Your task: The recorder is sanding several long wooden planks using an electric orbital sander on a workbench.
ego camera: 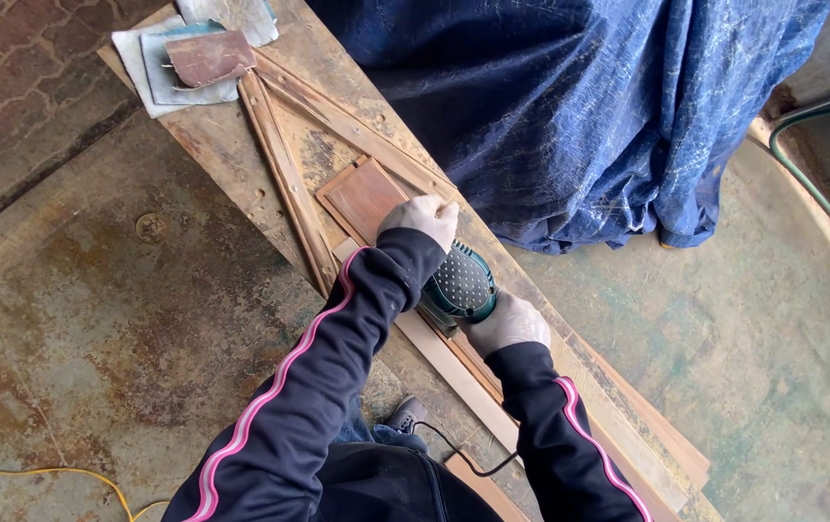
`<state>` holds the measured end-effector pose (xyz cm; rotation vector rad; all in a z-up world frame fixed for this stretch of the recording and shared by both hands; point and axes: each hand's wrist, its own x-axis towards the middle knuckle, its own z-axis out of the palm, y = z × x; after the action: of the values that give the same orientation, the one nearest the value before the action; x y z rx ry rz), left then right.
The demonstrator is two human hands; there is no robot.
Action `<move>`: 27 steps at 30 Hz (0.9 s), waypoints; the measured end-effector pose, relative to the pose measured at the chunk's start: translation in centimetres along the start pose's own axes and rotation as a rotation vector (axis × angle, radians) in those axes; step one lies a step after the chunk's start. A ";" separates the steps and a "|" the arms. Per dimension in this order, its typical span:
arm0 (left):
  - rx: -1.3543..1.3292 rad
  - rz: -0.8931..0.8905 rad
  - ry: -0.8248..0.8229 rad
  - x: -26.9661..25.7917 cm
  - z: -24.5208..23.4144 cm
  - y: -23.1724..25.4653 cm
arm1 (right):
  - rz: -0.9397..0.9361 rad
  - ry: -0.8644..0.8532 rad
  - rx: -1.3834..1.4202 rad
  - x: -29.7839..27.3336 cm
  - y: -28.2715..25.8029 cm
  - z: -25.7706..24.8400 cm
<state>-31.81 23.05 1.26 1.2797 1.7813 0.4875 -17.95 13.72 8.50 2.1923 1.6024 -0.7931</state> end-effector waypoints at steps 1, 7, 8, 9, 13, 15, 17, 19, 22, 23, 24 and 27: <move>-0.002 -0.003 -0.001 0.9 -0.7 -0.5 | 0.000 -0.002 -0.003 0.5 -1.1 -0.2; -0.015 0.059 0.082 5.8 -5.4 -1.6 | -0.045 0.016 -0.023 3.4 -6.9 -1.4; -0.024 0.040 0.068 6.1 -6.4 -1.5 | -0.062 0.034 -0.014 3.8 -7.7 -1.5; -0.033 0.022 0.054 6.5 -7.4 -1.3 | -0.079 0.053 -0.005 4.2 -8.4 -1.5; -0.066 0.029 0.072 8.8 -9.4 -2.0 | -0.061 0.005 0.002 5.0 -11.4 -2.4; -0.042 0.010 0.063 9.7 -10.4 -2.1 | -0.112 0.035 0.053 5.4 -12.2 -2.4; -0.050 0.012 0.072 10.3 -10.3 -2.7 | -0.105 0.034 0.032 5.7 -12.4 -2.3; -0.058 0.018 0.088 10.1 -10.5 -2.6 | -0.104 0.038 0.012 5.7 -12.5 -2.4; -0.013 0.015 0.062 8.6 -9.9 -2.0 | -0.084 0.015 -0.011 4.9 -11.3 -2.3; -0.040 0.017 0.064 8.2 -9.2 -2.1 | -0.102 0.033 0.021 4.6 -10.6 -2.1; -0.070 0.020 0.069 7.9 -8.4 -2.1 | -0.121 0.053 0.050 4.3 -9.8 -2.0; -0.017 -0.033 -0.028 5.8 -6.1 -1.2 | -0.096 0.052 0.012 3.4 -7.0 -1.4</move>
<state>-38.09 28.82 1.32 1.2371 1.7684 0.4632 -23.41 19.38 8.12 2.1748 1.7434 -0.7802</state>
